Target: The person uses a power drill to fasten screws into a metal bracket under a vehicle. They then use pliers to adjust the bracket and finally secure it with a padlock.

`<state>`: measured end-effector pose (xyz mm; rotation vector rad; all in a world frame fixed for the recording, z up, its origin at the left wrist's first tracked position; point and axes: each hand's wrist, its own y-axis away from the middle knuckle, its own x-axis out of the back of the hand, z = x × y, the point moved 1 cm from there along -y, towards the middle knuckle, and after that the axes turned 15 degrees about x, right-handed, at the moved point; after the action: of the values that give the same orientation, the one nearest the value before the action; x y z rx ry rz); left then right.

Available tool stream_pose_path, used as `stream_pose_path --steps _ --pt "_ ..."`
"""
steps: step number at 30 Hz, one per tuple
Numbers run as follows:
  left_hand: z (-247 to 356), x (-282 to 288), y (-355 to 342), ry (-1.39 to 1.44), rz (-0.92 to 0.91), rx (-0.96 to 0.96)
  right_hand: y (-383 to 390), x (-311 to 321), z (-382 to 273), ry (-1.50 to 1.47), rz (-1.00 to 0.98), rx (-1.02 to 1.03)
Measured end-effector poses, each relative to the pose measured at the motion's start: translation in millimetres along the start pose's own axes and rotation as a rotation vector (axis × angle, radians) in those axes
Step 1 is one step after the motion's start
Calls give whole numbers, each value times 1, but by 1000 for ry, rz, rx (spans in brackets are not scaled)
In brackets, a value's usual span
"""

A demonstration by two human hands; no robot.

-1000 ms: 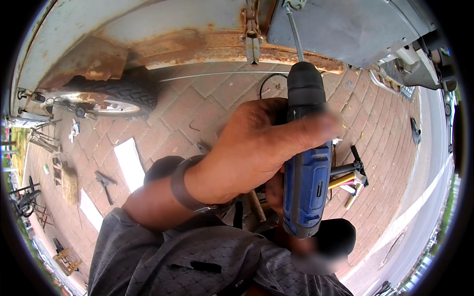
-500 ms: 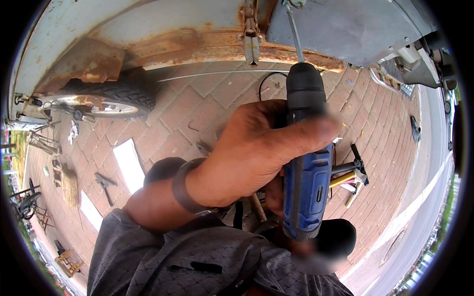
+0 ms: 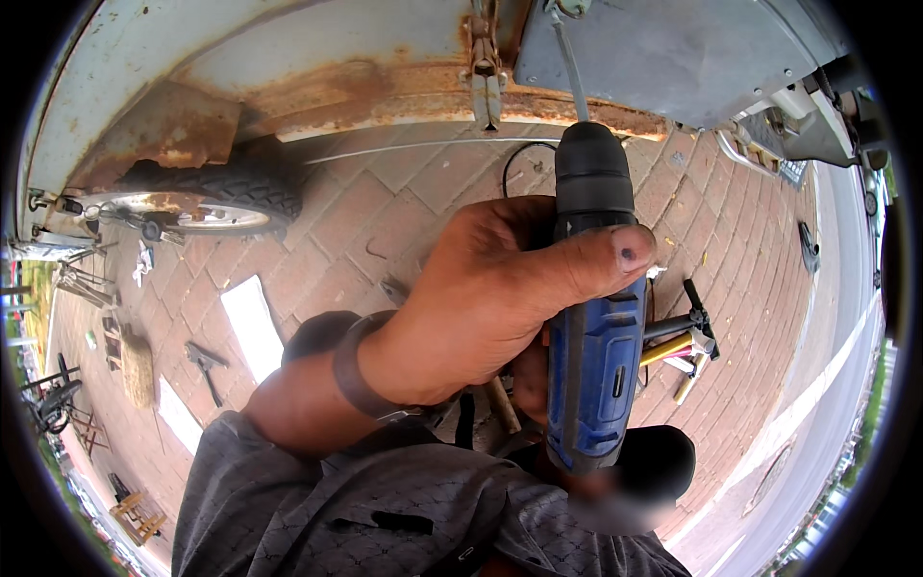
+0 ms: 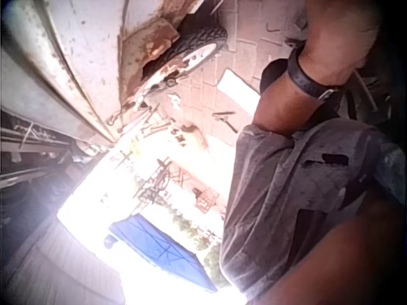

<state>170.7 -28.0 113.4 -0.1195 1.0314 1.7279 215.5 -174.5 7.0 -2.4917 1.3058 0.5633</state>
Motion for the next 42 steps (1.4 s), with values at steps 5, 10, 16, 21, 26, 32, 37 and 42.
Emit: stream_pose_path --steps 5,10,16,21,26,32,37,42 --pt "1 0 1 -6 19 -33 -6 -16 -19 -425 81 -176" --pt "2 1 1 -14 -6 -21 0 -10 -2 238 -6 152" --pt "-2 2 0 28 -43 -28 0 -1 -2 -350 33 -183" --pt "-3 3 -3 61 -1 -73 -2 -14 -15 -26 63 -31" --pt "-2 -3 -4 109 -7 -102 -8 -18 -21 910 -188 510" --pt "-3 -3 -4 99 15 -116 -7 -11 -18 803 -196 479" --pt "-1 5 -4 -32 -5 -50 -4 -19 -22 550 -59 254" --pt "3 1 -1 -10 -38 -18 2 -7 -10 258 34 28"
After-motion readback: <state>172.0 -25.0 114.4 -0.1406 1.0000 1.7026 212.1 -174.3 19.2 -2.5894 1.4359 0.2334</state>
